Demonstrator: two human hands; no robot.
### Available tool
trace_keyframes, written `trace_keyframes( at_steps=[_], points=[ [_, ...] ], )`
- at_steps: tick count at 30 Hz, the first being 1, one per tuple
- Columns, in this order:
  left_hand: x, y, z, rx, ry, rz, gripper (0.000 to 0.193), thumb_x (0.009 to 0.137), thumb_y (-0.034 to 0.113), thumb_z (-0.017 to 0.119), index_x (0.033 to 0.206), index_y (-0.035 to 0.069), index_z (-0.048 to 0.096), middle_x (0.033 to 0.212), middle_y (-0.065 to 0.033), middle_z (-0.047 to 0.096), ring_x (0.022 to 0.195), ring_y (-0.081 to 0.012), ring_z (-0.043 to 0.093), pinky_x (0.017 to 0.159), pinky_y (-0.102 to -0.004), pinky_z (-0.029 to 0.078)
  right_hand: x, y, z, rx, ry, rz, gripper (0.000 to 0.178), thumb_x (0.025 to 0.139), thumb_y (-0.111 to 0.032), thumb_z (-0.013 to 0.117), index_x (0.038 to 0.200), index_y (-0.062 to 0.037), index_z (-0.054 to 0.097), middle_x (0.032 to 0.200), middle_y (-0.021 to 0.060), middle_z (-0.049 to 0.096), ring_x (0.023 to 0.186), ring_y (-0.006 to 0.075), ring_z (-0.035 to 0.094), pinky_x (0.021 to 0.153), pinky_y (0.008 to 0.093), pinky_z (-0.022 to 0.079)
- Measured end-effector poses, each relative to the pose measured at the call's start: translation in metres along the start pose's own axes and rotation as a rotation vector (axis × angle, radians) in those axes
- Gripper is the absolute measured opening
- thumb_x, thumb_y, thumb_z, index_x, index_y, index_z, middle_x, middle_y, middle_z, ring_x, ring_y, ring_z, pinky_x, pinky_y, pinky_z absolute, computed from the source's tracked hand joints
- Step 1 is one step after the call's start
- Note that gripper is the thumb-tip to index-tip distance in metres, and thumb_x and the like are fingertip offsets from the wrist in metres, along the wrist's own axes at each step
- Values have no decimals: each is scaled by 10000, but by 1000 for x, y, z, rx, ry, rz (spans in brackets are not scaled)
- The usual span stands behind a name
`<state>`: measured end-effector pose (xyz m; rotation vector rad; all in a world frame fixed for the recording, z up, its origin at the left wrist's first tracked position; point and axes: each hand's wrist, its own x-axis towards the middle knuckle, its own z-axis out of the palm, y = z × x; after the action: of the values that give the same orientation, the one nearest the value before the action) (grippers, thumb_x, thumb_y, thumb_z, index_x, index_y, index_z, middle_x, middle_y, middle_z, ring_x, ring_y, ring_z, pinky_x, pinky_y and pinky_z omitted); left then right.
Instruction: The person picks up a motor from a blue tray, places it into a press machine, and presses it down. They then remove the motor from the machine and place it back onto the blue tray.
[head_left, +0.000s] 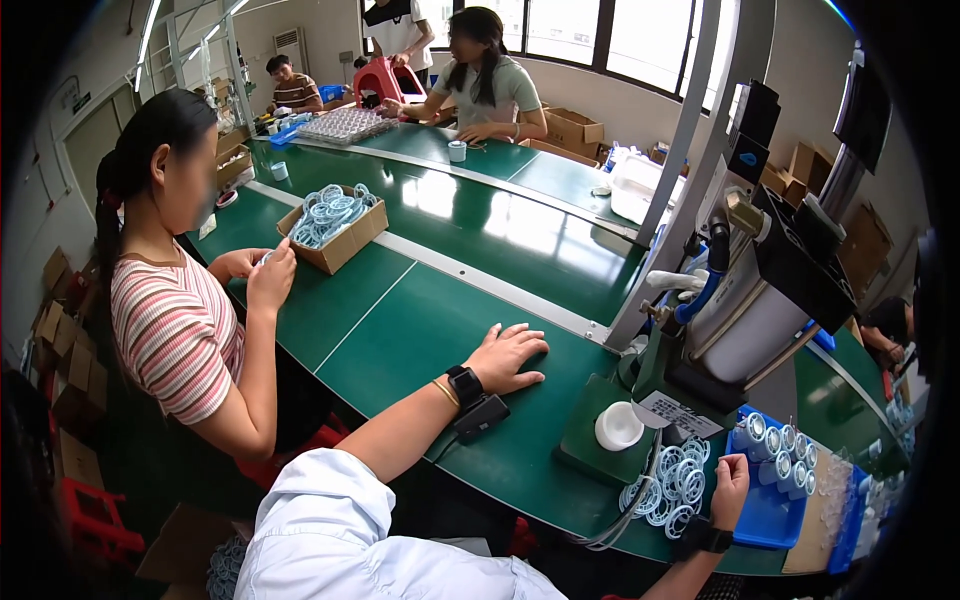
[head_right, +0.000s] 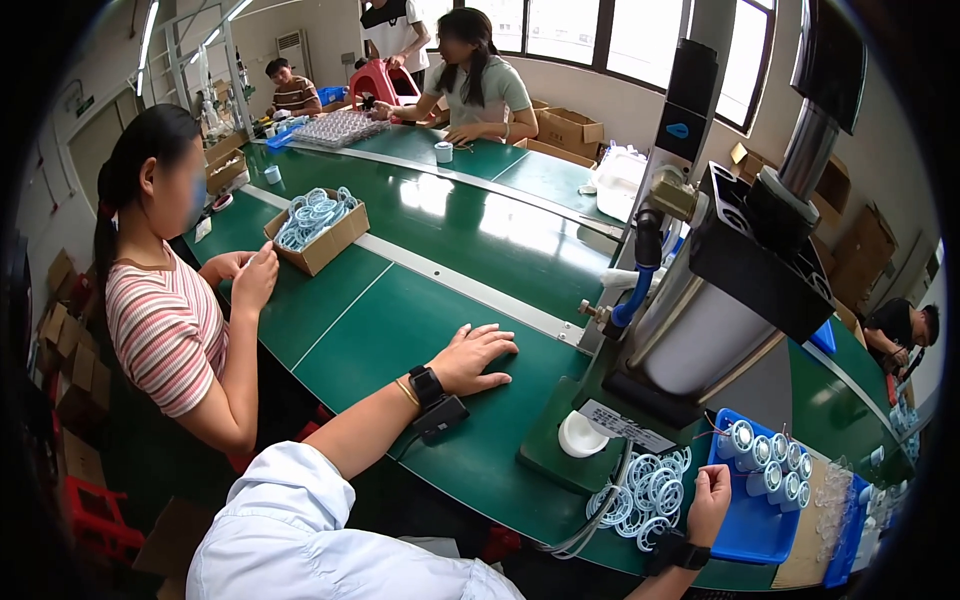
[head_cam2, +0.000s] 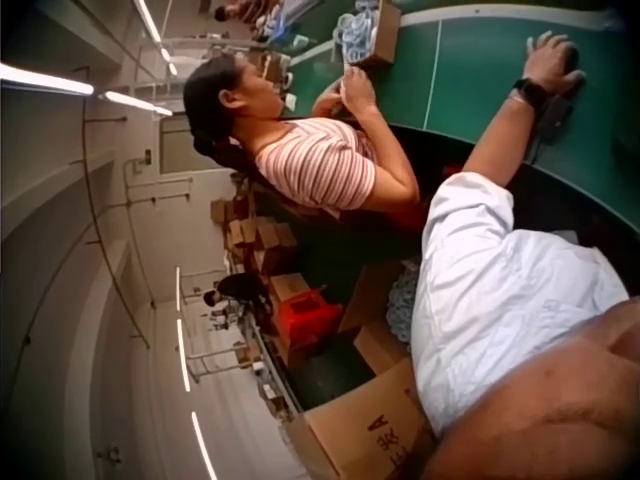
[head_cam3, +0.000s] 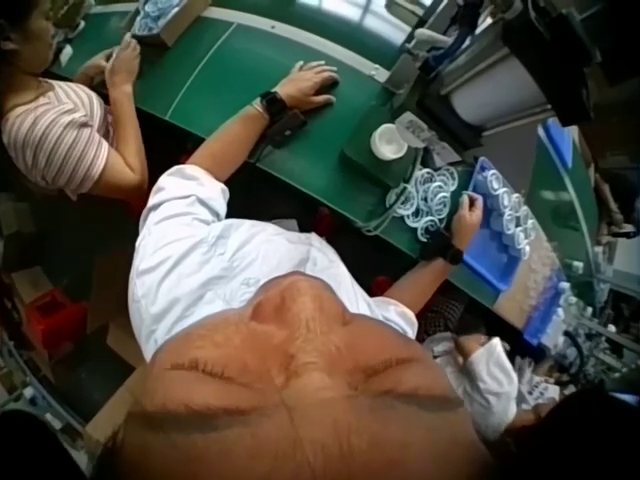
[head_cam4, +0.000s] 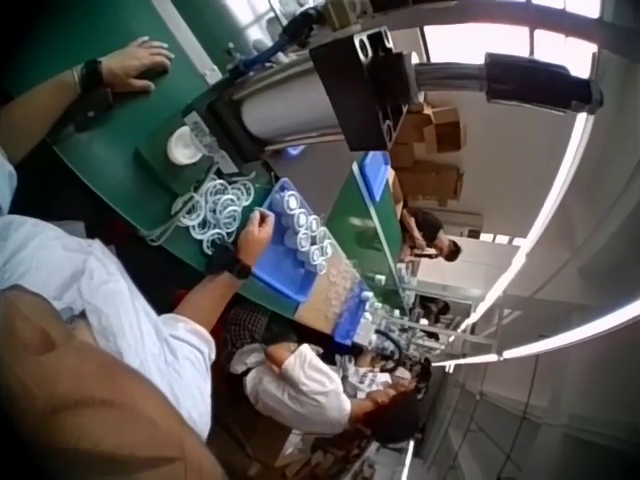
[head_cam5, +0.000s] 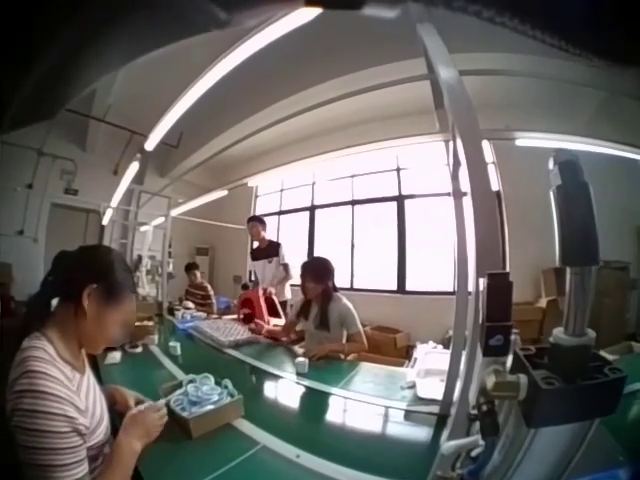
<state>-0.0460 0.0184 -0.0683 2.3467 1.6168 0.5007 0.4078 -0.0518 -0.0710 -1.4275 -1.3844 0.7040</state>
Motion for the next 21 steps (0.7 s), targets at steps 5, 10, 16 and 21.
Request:
trace_keyframes(
  at_steps=[5,10,16,21],
  points=[
    [-1,0,1,13,-3,-7,494,841,409,621,1248,166,484,1406,-73,399,1355,-289,272,1082,-581,171,1,1,1,16,6,-17,87,908,-78,507,832,-39,489,727,-20,433,657,60,380,604,204,340],
    [2,-1,0,14,3,9,508,847,427,608,1263,165,480,1410,-71,396,1354,-287,275,1081,-582,173,-2,1,-1,10,37,-21,91,909,-85,508,832,-40,489,728,-21,433,658,62,379,604,209,341],
    [-2,-2,3,34,0,-1,536,860,444,583,1299,159,464,1417,-64,390,1354,-286,279,1082,-574,179,-6,0,-2,28,38,-20,90,908,-83,505,831,-39,490,729,-20,436,654,64,374,602,213,339],
    [0,-2,3,69,-4,7,553,869,444,567,1325,154,447,1425,-61,383,1356,-287,278,1085,-565,181,-6,-9,-1,-21,50,-12,80,903,-76,505,835,-35,497,733,-20,443,663,65,388,611,212,347]
  ],
)
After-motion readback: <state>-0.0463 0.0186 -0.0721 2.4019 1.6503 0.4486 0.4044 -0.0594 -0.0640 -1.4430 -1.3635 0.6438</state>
